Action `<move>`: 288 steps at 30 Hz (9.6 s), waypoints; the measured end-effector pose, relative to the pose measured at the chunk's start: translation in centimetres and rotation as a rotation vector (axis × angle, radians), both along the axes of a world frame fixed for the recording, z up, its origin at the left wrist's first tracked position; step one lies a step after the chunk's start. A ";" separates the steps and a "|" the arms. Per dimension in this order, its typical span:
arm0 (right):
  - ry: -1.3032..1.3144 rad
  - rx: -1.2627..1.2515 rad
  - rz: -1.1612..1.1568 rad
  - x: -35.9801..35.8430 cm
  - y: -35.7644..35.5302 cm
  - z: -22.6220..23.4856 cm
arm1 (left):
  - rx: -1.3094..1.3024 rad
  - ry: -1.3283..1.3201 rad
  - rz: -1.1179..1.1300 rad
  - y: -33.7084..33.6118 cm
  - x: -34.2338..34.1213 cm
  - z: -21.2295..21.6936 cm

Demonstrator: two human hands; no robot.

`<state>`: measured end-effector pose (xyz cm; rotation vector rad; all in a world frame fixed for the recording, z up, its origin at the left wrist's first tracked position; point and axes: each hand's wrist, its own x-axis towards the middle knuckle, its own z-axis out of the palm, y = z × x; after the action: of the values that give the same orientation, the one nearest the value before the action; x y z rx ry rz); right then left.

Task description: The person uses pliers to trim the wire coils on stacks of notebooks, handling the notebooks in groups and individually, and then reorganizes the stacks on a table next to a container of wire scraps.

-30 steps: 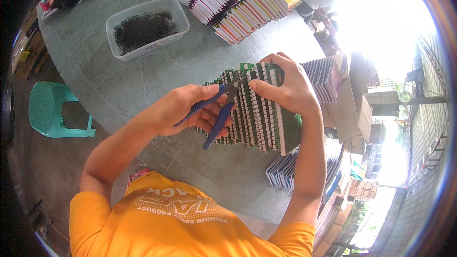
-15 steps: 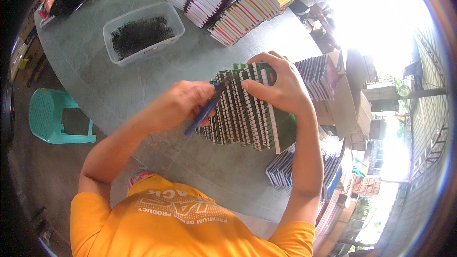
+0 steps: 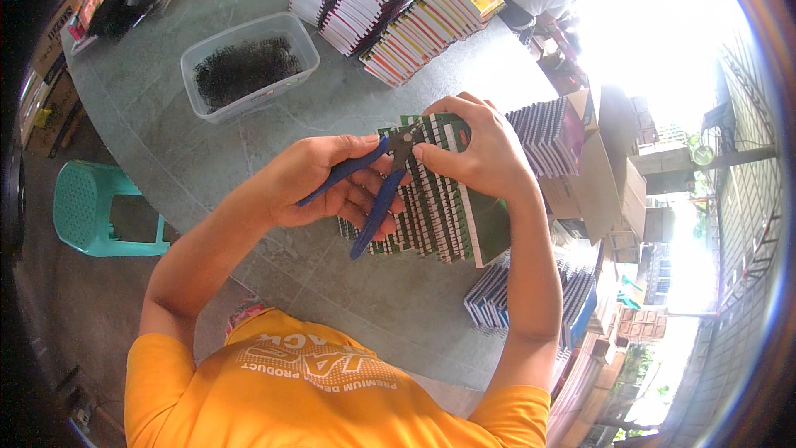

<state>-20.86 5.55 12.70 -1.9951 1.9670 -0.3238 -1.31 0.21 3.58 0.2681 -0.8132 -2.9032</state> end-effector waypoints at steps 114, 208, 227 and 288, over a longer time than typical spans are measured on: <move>-1.763 0.212 -0.042 -4.6 1.6 -6.9 | -0.598 -0.127 1.240 7.3 1.6 -3.9; 0.797 1.104 0.209 14.2 -13.4 -22.5 | -2.115 -0.923 0.374 1.9 6.1 -17.3; 0.641 1.076 0.002 13.2 -13.4 -22.1 | -2.122 -0.937 0.459 2.1 7.0 -17.0; 0.421 1.224 0.041 13.3 -13.9 -19.7 | -1.962 -0.822 0.563 1.4 6.1 -17.5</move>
<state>-7.56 -8.39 -6.97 -1.2718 1.6031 1.1227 4.79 1.58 -13.95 1.0329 -2.4318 -0.4918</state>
